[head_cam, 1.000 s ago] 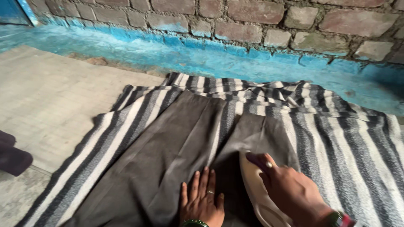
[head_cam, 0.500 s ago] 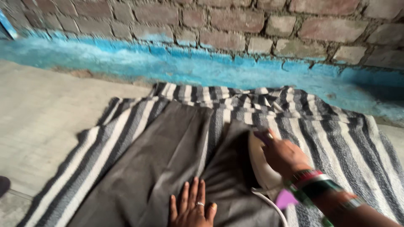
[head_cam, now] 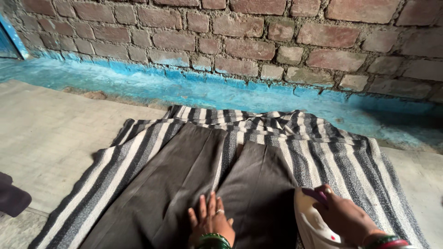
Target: The person irons a pair of dark trousers on a striped mat laid on the floor. They repeatedly adjust the garment, smooth the fabric, and use a handheld electric iron to press different sections of the trousers.
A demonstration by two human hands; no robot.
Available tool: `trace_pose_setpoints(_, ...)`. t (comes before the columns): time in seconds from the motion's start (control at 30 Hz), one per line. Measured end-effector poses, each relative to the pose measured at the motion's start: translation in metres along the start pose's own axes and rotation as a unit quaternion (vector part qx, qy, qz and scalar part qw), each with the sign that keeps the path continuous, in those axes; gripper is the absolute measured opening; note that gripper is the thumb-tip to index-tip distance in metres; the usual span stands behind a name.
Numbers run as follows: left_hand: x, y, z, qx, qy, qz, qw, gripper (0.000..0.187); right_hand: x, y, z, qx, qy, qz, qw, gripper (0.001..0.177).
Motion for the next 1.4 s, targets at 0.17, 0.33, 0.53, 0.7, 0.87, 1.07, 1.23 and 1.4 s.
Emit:
trace_pose_setpoints(0.17, -0.008, -0.005, -0.005, -0.005, -0.033, -0.039, 0.999, 0.069, 0.071, 0.011, -0.015, -0.084, 0.122, 0.007, 0.989, 0.040)
trace_pose_setpoints(0.33, 0.021, -0.039, -0.008, -0.190, 0.067, -0.022, 0.979, 0.071, 0.134, -0.031, -0.005, -0.305, 0.308, -0.173, 0.885, 0.053)
trace_pose_setpoints(0.53, 0.023, -0.067, -0.005, -0.474, -0.009, 0.001, 0.881, 0.065, 0.164, -0.019, 0.101, -0.190, 0.156, -0.046, 0.968, 0.041)
trace_pose_setpoints(0.7, 0.024, -0.062, -0.007, -0.457, -0.019, -0.009, 0.889, 0.067, 0.183, -0.011, 0.131, -0.090, 0.118, -0.024, 0.989, 0.045)
trace_pose_setpoints(0.87, 0.026, -0.047, 0.004, -0.127, 0.041, -0.084, 0.988, 0.070, 0.164, -0.022, 0.088, -0.002, 0.182, 0.025, 0.983, 0.051)
trace_pose_setpoints(1.07, 0.030, 0.007, 0.009, 0.059, 0.081, -0.118, 0.988, 0.056, 0.121, -0.054, -0.017, 0.052, 0.289, -0.057, 0.954, 0.053)
trace_pose_setpoints(1.23, 0.034, 0.051, -0.017, 0.118, 0.120, -0.060, 0.984, 0.051, 0.092, -0.036, -0.079, 0.125, 0.425, 0.015, 0.896, 0.059)
trace_pose_setpoints(1.4, 0.004, 0.061, -0.054, 0.124, 0.096, -0.028, 0.987, 0.049, 0.051, 0.002, -0.083, 0.040, 0.432, 0.016, 0.901, 0.050)
Point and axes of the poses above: each hand's wrist, its own z-axis towards the middle knuckle, its own y-axis out of the back of the hand, x = y × z, the point moved 3 cm from there along z, towards the middle knuckle, and after that the axes turned 5 degrees about -y, right-handed, at the moved point
